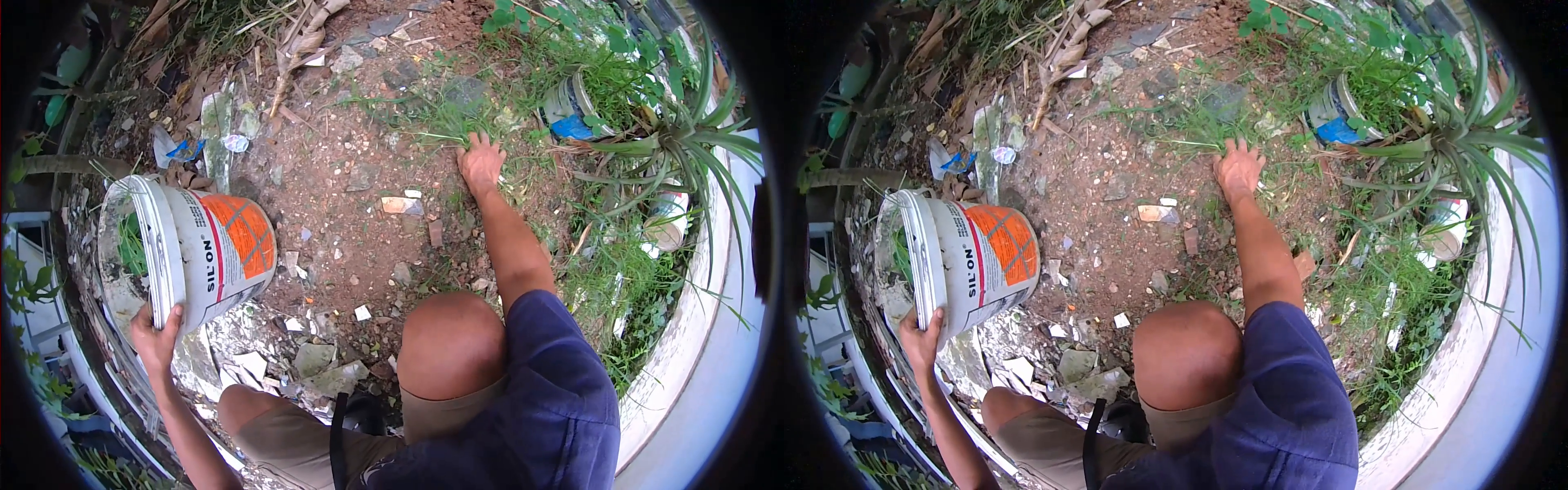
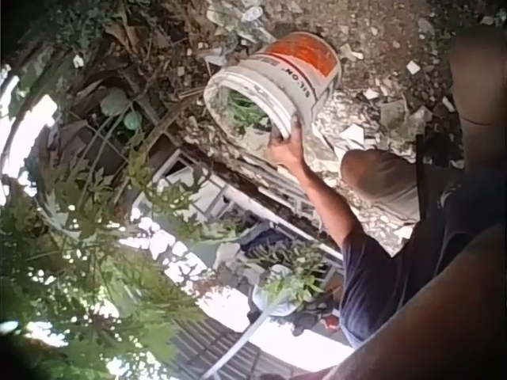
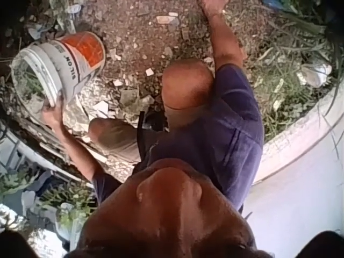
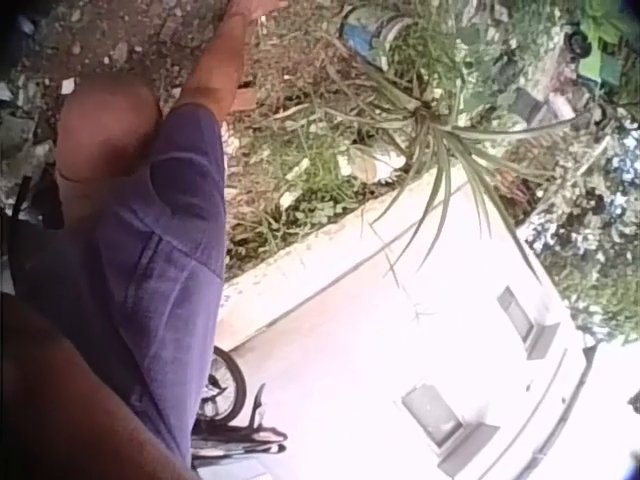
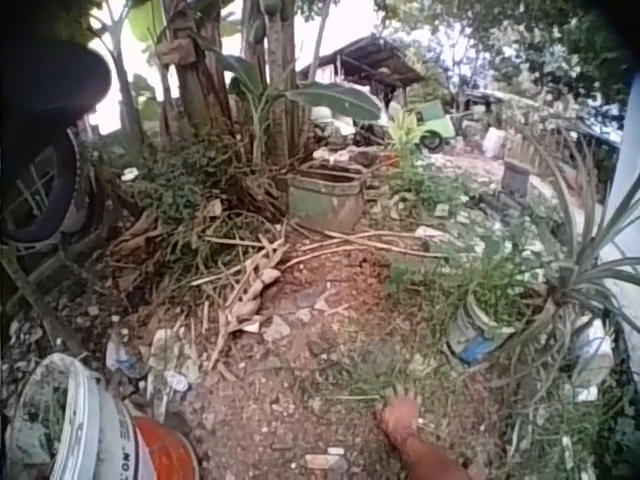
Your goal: Pulling weeds and gathering debris into a bucket.
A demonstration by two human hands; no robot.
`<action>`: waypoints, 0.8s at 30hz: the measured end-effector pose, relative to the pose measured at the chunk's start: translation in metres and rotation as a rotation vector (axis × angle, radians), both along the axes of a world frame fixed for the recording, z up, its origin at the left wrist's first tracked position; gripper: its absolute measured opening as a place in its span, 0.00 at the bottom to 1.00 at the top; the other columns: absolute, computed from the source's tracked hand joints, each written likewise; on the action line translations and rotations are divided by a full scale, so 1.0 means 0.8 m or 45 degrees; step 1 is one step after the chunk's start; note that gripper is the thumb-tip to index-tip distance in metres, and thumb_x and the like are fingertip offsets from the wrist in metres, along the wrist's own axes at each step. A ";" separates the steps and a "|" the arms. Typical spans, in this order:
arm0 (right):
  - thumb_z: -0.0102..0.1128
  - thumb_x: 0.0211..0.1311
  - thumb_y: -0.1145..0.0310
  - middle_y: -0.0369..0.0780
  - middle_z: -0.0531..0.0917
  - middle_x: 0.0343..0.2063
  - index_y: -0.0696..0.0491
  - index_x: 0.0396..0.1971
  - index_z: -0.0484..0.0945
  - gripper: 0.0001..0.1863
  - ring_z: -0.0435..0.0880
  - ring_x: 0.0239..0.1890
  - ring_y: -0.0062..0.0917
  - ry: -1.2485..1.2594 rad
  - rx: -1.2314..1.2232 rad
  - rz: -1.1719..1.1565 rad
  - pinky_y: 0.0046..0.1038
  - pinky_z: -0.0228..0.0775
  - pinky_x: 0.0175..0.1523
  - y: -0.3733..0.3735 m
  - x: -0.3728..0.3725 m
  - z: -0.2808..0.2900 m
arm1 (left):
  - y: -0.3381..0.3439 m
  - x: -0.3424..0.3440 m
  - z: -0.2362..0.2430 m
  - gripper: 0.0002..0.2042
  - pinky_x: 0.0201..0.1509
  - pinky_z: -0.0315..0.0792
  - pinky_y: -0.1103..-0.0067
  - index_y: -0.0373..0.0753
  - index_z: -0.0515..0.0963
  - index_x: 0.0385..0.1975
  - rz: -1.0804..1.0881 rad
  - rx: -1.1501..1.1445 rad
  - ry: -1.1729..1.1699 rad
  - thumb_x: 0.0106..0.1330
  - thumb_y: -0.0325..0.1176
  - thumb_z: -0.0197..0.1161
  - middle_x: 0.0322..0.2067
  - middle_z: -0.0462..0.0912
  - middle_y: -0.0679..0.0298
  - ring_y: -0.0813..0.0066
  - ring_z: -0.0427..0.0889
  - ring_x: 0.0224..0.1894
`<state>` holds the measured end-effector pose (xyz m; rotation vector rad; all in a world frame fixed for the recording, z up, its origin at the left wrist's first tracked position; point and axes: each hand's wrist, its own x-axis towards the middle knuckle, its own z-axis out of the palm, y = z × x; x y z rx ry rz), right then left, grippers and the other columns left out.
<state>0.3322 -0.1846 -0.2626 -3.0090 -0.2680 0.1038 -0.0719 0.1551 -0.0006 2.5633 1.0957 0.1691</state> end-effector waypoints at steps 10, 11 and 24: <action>0.52 0.49 0.61 0.49 0.77 0.33 0.55 0.37 0.69 0.17 0.75 0.38 0.42 0.183 0.035 0.238 0.37 0.66 0.45 -0.065 -0.009 -0.006 | -0.001 0.006 -0.005 0.17 0.25 0.68 0.75 0.31 0.75 0.19 -0.002 0.094 0.002 0.44 0.41 0.67 0.14 0.75 0.56 0.68 0.74 0.17; 0.52 0.50 0.60 0.51 0.77 0.28 0.56 0.35 0.69 0.16 0.76 0.33 0.44 0.065 0.111 0.174 0.40 0.68 0.41 -0.089 -0.005 -0.028 | -0.001 0.009 -0.007 0.17 0.25 0.68 0.74 0.31 0.75 0.19 -0.029 0.137 0.010 0.44 0.41 0.67 0.14 0.75 0.55 0.66 0.75 0.17; 0.51 0.54 0.60 0.49 0.76 0.18 0.63 0.32 0.73 0.18 0.72 0.19 0.32 -0.363 0.946 0.211 0.36 0.63 0.29 -0.055 0.001 0.262 | -0.001 0.003 0.013 0.26 0.29 0.71 0.68 0.42 0.78 0.24 -0.089 0.304 0.188 0.43 0.62 0.57 0.20 0.78 0.55 0.57 0.78 0.26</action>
